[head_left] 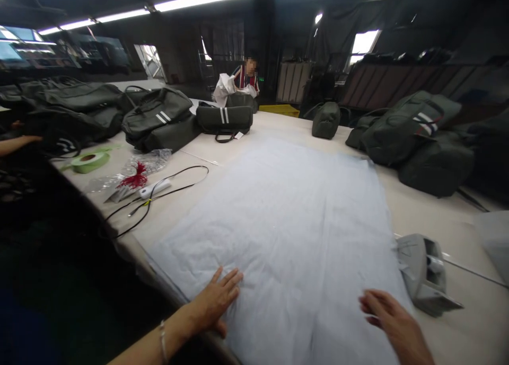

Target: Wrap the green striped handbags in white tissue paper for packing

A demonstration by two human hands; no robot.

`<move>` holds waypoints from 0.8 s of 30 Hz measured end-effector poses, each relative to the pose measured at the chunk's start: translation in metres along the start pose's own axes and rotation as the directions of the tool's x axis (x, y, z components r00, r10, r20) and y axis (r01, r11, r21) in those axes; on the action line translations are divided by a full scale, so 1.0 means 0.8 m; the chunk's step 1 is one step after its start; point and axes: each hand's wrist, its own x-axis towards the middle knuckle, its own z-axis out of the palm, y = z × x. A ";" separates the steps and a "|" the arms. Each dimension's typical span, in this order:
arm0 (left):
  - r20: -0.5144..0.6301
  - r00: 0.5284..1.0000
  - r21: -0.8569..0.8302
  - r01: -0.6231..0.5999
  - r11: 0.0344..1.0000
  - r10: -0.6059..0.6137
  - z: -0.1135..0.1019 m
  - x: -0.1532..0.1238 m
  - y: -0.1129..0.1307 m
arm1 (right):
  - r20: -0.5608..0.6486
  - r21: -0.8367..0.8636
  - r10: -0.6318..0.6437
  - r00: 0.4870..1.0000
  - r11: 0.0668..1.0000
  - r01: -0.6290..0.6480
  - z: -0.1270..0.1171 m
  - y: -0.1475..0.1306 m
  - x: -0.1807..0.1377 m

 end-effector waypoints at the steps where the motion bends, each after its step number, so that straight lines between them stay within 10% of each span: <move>1: 0.005 1.000 0.004 0.005 1.000 -0.005 -0.002 0.000 0.001 | 0.148 0.059 0.039 0.988 0.997 -0.049 0.048 -0.031 -0.017; 6: -0.011 1.000 0.011 -0.013 1.000 0.013 0.000 -0.001 -0.001 | 0.682 -0.029 0.069 0.728 0.997 -0.068 0.247 -0.123 -0.059; 9: -0.031 0.998 -0.012 -0.060 0.998 0.060 0.015 0.000 -0.011 | 0.648 -0.218 0.153 0.746 0.976 -0.011 0.297 -0.119 -0.048; 16: -0.163 0.969 -0.113 -0.205 0.972 0.185 0.069 0.020 -0.040 | 0.391 -0.561 0.165 0.906 0.822 0.093 0.312 -0.105 -0.030; 24: -0.087 0.959 -0.114 -0.279 0.953 0.271 0.042 0.043 -0.055 | 0.221 -0.669 0.285 0.933 0.740 -0.068 0.280 -0.128 -0.029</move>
